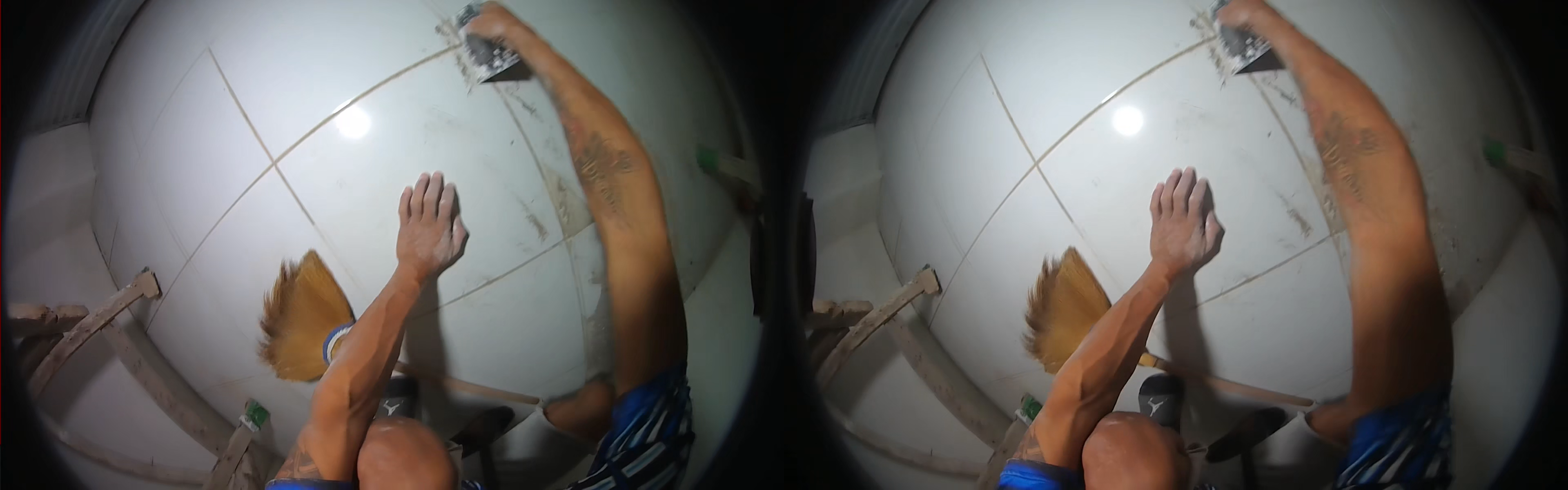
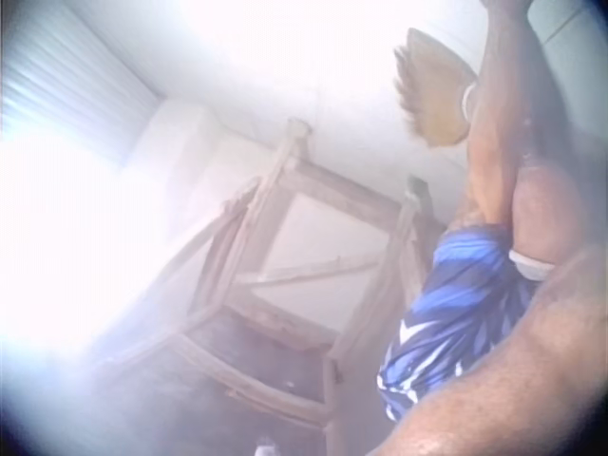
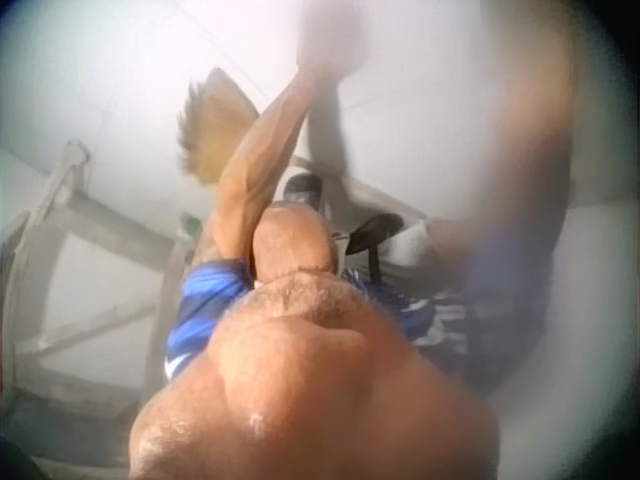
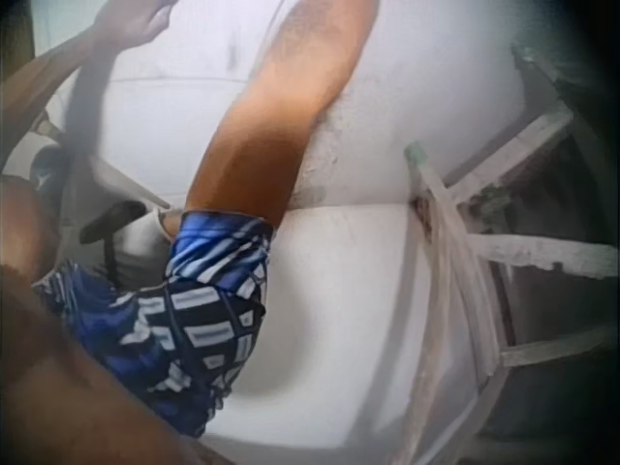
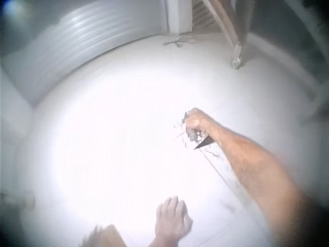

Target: The person applies grout to the joints between floor tiles using a small metal scraper. They repeatedly spread the paste along the seams and scrape away excess material from the surface of the tiles.

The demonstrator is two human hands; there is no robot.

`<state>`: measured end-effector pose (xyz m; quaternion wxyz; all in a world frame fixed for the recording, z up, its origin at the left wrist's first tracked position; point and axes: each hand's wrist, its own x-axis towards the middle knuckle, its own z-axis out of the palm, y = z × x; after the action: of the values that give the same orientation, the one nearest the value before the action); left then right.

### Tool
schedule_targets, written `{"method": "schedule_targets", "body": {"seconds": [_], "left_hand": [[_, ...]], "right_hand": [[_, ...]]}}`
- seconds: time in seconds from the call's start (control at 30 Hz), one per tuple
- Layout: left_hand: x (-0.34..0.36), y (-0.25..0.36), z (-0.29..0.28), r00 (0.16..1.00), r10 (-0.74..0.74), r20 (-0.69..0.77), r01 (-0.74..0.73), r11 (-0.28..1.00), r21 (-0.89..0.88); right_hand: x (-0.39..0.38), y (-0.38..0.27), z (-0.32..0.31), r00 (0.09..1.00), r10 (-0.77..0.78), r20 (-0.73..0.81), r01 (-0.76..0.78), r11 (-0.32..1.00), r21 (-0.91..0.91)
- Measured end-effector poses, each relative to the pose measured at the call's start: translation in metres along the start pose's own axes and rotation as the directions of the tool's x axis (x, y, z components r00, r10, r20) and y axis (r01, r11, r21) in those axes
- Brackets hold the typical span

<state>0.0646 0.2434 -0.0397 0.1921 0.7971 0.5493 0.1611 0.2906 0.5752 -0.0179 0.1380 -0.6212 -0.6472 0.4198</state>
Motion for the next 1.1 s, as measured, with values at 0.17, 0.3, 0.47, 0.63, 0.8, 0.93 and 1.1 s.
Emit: {"method": "schedule_targets", "body": {"seconds": [0.17, 0.3, 0.47, 0.63, 0.8, 0.93, 1.1], "left_hand": [[0.017, 0.011, -0.005, 0.999, 0.001, -0.032, -0.002, 1.0, -0.029], [0.008, -0.006, -0.003, 1.0, -0.006, -0.013, 0.007, 1.0, 0.018], [0.013, -0.002, -0.009, 1.0, -0.016, 0.004, 0.016, 1.0, 0.01], [0.015, -0.001, -0.004, 1.0, 0.004, -0.005, -0.004, 1.0, 0.017], [0.016, 0.0, -0.008, 1.0, -0.006, 0.008, 0.006, 1.0, 0.018], [0.009, 0.007, -0.002, 1.0, -0.002, 0.02, 0.002, 1.0, -0.013], [0.01, -0.013, -0.013, 1.0, -0.007, -0.003, 0.007, 0.999, 0.042]], "right_hand": [[0.035, 0.039, -0.037, 0.984, -0.098, -0.152, 0.118, 0.985, 0.127], [0.004, 0.027, 0.0, 0.98, -0.198, 0.016, 0.175, 0.901, 0.398], [0.029, 0.028, -0.027, 0.966, -0.24, -0.098, 0.245, 0.968, 0.048], [0.026, 0.01, -0.036, 0.999, -0.036, -0.026, 0.039, 0.991, 0.125], [0.067, -0.038, -0.019, 0.896, 0.306, -0.322, -0.383, 0.9, -0.207], [0.039, 0.023, -0.021, 0.904, 0.427, -0.001, -0.416, 0.882, 0.222], [0.034, -0.011, -0.016, 0.978, 0.042, -0.204, -0.083, 0.978, -0.193]]}}
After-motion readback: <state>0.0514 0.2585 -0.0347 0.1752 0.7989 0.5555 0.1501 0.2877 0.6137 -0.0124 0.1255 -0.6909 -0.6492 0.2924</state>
